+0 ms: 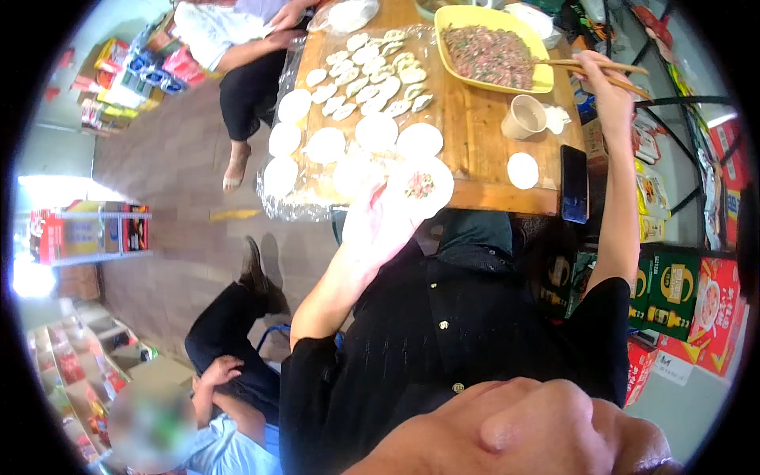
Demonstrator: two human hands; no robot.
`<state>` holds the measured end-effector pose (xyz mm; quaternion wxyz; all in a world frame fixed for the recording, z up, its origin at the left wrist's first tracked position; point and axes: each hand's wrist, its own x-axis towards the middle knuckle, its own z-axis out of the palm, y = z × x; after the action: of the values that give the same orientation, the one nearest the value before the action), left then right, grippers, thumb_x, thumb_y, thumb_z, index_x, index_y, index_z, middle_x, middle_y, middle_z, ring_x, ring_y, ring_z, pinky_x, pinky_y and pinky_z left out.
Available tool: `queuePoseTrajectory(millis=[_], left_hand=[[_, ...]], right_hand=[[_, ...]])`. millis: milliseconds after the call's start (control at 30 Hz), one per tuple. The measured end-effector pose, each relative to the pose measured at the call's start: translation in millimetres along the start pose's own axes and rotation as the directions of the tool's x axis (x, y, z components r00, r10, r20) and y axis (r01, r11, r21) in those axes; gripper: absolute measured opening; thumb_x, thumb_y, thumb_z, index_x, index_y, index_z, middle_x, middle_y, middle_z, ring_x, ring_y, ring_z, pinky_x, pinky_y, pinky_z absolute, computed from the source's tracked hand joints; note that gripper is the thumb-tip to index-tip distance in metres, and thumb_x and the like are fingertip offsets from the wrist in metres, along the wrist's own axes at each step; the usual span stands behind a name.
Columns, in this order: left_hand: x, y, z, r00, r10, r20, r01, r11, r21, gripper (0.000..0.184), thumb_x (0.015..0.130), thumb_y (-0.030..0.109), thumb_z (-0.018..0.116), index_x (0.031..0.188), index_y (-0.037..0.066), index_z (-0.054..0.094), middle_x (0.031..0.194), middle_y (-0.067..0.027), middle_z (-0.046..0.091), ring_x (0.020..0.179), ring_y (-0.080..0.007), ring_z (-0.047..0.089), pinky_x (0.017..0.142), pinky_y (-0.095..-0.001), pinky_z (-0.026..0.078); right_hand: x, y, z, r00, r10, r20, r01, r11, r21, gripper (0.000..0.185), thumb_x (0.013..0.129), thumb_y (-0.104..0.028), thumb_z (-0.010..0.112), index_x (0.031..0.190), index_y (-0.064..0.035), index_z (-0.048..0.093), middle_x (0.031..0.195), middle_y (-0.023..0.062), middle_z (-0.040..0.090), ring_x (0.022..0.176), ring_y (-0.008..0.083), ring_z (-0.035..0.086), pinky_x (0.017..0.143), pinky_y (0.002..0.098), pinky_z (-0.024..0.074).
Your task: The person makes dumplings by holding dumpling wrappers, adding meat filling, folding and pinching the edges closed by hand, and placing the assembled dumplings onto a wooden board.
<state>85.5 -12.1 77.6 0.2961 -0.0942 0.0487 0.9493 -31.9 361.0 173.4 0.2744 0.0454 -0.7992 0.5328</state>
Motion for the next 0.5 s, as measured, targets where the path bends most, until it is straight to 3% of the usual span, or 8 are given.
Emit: queuePoseTrajectory(millis=[67,133,200,333,400,467,500], left_hand=[[-0.6,-1.3,0.0,0.999,-0.022,0.035,0.021,1.0,0.018,0.052,0.101,0.033,0.037,0.135,-0.006,0.042,0.135,-0.0208,0.051,0.126,-0.0332,0.05,0.108,-0.0475,0.039],[-1.5,-2.8,-1.1,0.997,-0.035,0.062,0.036,0.999,-0.012,0.053,0.102,0.034,0.036,0.136,-0.007,0.041,0.137,-0.0211,0.05,0.127,-0.0334,0.049,0.108,-0.0476,0.04],[-1.4,-5.2,-1.4,0.997,-0.04,0.064,0.039,0.999,0.013,0.054,0.102,0.034,0.036,0.137,-0.007,0.04,0.138,-0.0215,0.049,0.128,-0.0335,0.048,0.108,-0.0472,0.039],[0.9,-10.1,4.4,0.998,-0.024,0.051,0.02,0.998,0.065,0.053,0.102,0.034,0.037,0.136,-0.006,0.04,0.137,-0.02,0.05,0.127,-0.0317,0.049,0.109,-0.0452,0.037],[1.4,-12.2,7.5,0.999,-0.012,0.043,0.008,0.997,0.077,0.053,0.102,0.034,0.038,0.136,-0.006,0.04,0.136,-0.0193,0.051,0.127,-0.031,0.049,0.11,-0.0444,0.036],[0.5,-13.2,9.3,0.999,0.034,0.038,-0.041,0.977,0.211,0.052,0.102,0.034,0.038,0.135,-0.006,0.041,0.134,-0.018,0.052,0.127,-0.0298,0.049,0.11,-0.0437,0.036],[-0.6,-14.2,13.2,0.998,0.054,0.043,-0.062,0.969,0.24,0.052,0.102,0.034,0.038,0.135,-0.006,0.041,0.135,-0.0184,0.051,0.127,-0.0299,0.048,0.11,-0.0439,0.036]], right_hand=[[17.1,30.0,-2.6,1.0,0.016,0.0,-0.016,0.987,-0.16,0.026,0.091,-0.021,0.066,0.102,0.0015,0.07,0.091,0.0048,0.07,0.08,0.0081,0.064,0.073,0.0224,0.0528],[27.8,64.0,5.2,0.996,0.086,0.022,-0.084,0.992,-0.091,0.023,0.088,-0.021,0.069,0.099,-0.0011,0.071,0.086,0.0037,0.071,0.073,0.0075,0.064,0.066,0.0214,0.0504],[33.5,86.7,13.4,0.98,0.173,0.099,-0.15,0.968,-0.202,0.025,0.088,-0.021,0.068,0.101,0.0006,0.07,0.087,0.004,0.07,0.074,0.008,0.063,0.069,0.021,0.0505],[31.7,113.4,31.2,0.989,0.109,0.095,-0.074,0.947,-0.313,0.028,0.087,-0.024,0.07,0.101,-0.0005,0.069,0.085,0.0039,0.071,0.073,0.0094,0.064,0.069,0.0233,0.0507],[29.9,109.9,25.0,0.991,0.034,0.132,0.02,0.923,-0.384,0.03,0.087,-0.028,0.069,0.101,-0.0022,0.07,0.086,0.0067,0.071,0.077,0.0124,0.065,0.072,0.0268,0.0508],[17.6,56.2,9.8,0.892,0.394,0.221,-0.179,0.757,-0.629,0.048,0.087,-0.038,0.067,0.113,0.0029,0.065,0.098,0.0115,0.07,0.087,0.0165,0.066,0.075,0.0306,0.0502],[-3.5,46.4,4.9,0.946,0.296,0.132,-0.175,0.81,-0.56,0.058,0.085,-0.044,0.066,0.116,0.0053,0.062,0.102,0.0202,0.068,0.083,0.0262,0.069,0.075,0.0339,0.0514]])
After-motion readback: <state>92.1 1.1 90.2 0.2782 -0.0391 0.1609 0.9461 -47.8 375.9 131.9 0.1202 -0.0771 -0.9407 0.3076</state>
